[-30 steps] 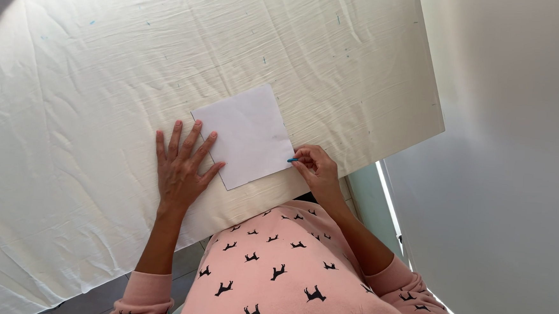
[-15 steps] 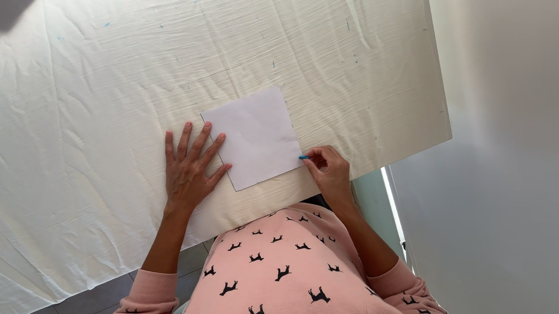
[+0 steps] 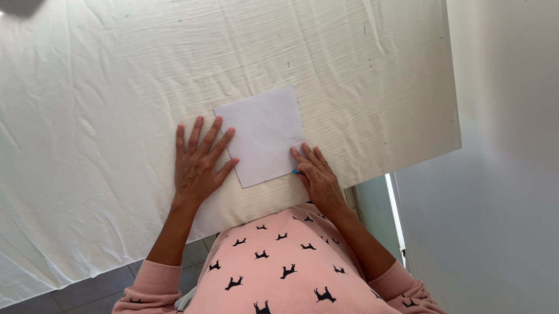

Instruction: The person uses a blue chalk marker to trace a pattern from a white paper template onto a large piece of white fabric laid out on a table. After marking the fabric, the person picks up a pair of scissors and begins cutting the fabric along the marked lines.

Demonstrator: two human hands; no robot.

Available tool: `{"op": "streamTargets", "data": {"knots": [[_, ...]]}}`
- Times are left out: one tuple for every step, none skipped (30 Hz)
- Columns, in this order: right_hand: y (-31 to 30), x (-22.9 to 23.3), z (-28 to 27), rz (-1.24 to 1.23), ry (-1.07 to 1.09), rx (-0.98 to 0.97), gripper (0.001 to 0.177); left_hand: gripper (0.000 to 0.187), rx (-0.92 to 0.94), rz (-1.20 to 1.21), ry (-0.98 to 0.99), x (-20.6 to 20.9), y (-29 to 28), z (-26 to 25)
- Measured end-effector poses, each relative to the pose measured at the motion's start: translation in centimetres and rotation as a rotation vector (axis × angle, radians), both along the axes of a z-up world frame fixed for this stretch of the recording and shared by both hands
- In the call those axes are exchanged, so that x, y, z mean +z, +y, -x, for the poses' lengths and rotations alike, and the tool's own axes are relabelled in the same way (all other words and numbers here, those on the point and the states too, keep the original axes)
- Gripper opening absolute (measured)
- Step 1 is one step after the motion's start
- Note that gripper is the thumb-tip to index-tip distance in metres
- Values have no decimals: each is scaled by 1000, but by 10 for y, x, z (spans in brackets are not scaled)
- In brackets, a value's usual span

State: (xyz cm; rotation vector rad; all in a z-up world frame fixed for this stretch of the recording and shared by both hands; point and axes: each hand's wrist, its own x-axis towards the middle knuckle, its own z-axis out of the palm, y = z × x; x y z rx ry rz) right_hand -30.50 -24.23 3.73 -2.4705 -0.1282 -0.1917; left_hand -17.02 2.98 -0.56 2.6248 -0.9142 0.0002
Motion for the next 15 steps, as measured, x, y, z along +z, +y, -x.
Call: {"op": "streamTargets", "data": {"knots": [[-1,-1,1,7,2,-9,2,61,-9,7,2,0,0,0],[-2,-3,1,10,-1,-10,2,62,-8,10,5,-1,-1,0],[-2,-4,3,10,-1,-6,2,63,-3,9,12,0,1,1],[-6,-4,3,13,3,-11,2,63,-9,12,15,0,0,1],[-9,-5,3,-40,-33,-56,4,63,-4,23,28,1,0,0],[-12,-6,4,-92,-70,-100,9,64,1,33,40,0,-1,-1],[-19,0,5,-88,-64,-110,9,64,-9,36,47,2,-1,-1],[-26,7,7,-163,-77,-190,9,64,-8,36,53,3,-2,-1],[-33,13,8,-240,-91,-264,8,64,0,34,56,5,-1,-1],[-37,19,10,-238,-87,-268,8,64,-4,36,61,4,-1,0],[-40,25,11,-268,-57,-322,4,63,-2,29,59,4,-1,0],[-44,31,12,-299,-27,-377,4,63,-1,22,57,4,-1,-1],[-42,26,14,-300,-29,-379,4,63,-3,22,56,3,-1,-1],[-40,21,17,-271,-33,-328,4,63,-4,25,59,3,-1,-1],[-37,17,20,-244,-35,-276,5,64,-3,27,63,3,-1,0]]}}
